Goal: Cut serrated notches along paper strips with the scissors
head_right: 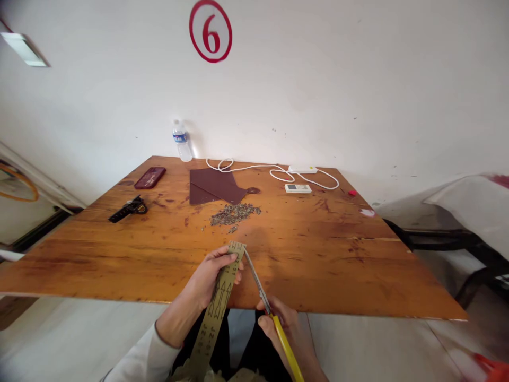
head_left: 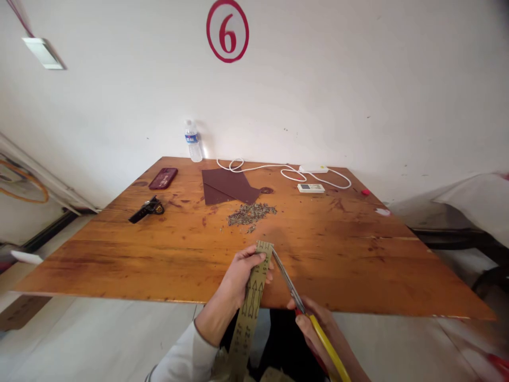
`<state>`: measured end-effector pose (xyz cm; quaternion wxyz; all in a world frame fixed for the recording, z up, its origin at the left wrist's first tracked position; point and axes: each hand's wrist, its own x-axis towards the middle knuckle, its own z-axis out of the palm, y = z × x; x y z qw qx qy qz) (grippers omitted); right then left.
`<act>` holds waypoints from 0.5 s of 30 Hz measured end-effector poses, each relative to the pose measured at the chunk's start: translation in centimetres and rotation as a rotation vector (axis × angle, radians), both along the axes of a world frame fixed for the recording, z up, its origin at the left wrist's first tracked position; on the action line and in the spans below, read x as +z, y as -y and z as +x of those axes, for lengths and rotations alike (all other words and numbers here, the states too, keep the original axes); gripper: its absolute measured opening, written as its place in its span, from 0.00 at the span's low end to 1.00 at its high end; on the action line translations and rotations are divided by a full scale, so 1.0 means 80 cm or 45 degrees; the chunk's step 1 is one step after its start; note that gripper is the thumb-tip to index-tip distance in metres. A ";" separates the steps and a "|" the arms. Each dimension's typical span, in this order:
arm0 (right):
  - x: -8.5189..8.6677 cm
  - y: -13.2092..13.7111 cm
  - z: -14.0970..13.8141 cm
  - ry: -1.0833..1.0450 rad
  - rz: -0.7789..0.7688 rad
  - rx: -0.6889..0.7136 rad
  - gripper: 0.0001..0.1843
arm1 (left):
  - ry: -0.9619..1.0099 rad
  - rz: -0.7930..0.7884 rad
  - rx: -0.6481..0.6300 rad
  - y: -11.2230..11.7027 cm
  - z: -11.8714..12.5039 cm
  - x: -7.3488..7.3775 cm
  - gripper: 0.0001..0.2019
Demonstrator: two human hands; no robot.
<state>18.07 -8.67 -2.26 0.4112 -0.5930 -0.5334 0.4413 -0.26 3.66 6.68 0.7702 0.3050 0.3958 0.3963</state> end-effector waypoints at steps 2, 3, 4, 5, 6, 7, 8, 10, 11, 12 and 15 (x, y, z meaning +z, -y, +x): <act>0.009 0.000 -0.003 -0.006 0.006 -0.008 0.22 | -0.011 0.008 -0.007 -0.001 -0.002 -0.001 0.09; 0.013 0.000 -0.005 -0.013 0.010 -0.019 0.21 | -0.017 0.007 -0.009 -0.001 -0.002 -0.002 0.09; 0.017 0.000 -0.007 -0.022 0.014 -0.032 0.20 | -0.020 0.005 -0.011 -0.001 -0.003 -0.002 0.09; 0.020 0.000 -0.009 -0.035 0.018 -0.042 0.19 | -0.020 0.005 -0.015 -0.001 -0.004 -0.002 0.09; 0.023 0.001 -0.011 -0.049 0.020 -0.048 0.18 | -0.018 0.008 -0.022 -0.001 -0.005 -0.002 0.09; 0.024 0.001 -0.012 -0.062 0.018 -0.052 0.18 | -0.014 0.010 -0.029 -0.001 -0.005 -0.002 0.09; 0.025 0.002 -0.014 -0.073 0.008 -0.052 0.18 | -0.010 0.010 -0.034 -0.001 -0.006 -0.002 0.09; 0.026 0.004 -0.015 -0.103 -0.041 -0.034 0.18 | -0.004 -0.002 -0.021 0.000 -0.007 -0.003 0.10; 0.026 0.005 -0.016 -0.131 -0.083 -0.017 0.19 | -0.002 -0.012 -0.002 0.001 -0.007 -0.004 0.10; 0.027 0.006 -0.016 -0.166 -0.122 0.003 0.21 | 0.001 -0.019 0.024 0.001 -0.007 -0.004 0.10; 0.033 0.007 -0.015 -0.221 -0.166 0.064 0.28 | 0.004 -0.024 0.082 0.003 -0.007 -0.006 0.10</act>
